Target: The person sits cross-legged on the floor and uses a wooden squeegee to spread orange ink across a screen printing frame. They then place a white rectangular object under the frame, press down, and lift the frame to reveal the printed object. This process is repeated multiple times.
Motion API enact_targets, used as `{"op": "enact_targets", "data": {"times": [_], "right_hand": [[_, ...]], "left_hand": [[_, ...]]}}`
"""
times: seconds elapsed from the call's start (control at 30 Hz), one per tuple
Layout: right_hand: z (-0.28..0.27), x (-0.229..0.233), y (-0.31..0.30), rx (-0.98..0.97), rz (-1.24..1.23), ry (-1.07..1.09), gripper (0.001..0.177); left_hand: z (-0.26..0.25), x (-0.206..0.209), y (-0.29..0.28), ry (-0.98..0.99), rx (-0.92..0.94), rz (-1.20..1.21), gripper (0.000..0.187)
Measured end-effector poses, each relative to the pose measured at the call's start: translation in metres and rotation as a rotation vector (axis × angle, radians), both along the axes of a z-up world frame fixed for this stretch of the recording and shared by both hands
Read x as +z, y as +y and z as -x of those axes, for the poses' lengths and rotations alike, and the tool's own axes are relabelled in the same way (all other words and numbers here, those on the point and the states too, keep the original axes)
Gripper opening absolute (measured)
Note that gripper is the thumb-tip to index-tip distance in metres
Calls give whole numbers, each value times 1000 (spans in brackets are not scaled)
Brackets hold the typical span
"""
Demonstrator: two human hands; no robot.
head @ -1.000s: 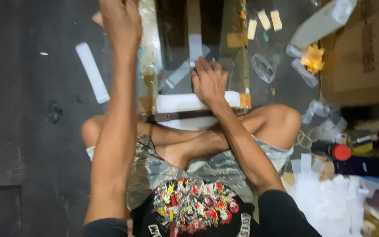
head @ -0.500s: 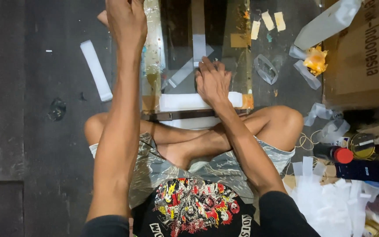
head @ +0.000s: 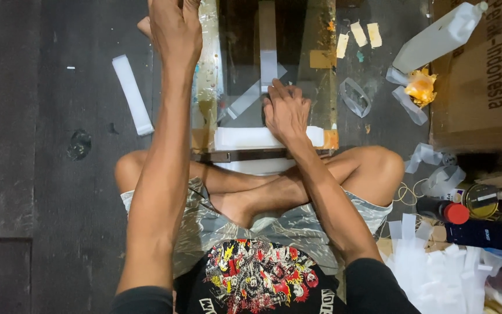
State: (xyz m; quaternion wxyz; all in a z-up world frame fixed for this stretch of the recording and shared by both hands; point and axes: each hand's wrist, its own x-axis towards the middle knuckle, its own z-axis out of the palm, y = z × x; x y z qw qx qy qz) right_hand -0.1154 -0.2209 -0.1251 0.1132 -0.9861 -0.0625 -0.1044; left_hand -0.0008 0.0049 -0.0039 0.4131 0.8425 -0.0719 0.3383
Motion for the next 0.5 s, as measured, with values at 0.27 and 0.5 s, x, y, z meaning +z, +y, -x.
{"op": "enact_targets", "data": {"times": [0.27,0.5], "right_hand": [[-1,-4,0,-10,29,2,40],[-2,-9,-3,-4,28,-5,39]], "left_hand": [[2,3,-1,19,13,-7,34],[2,0,-1,23,21,-3,35]]}}
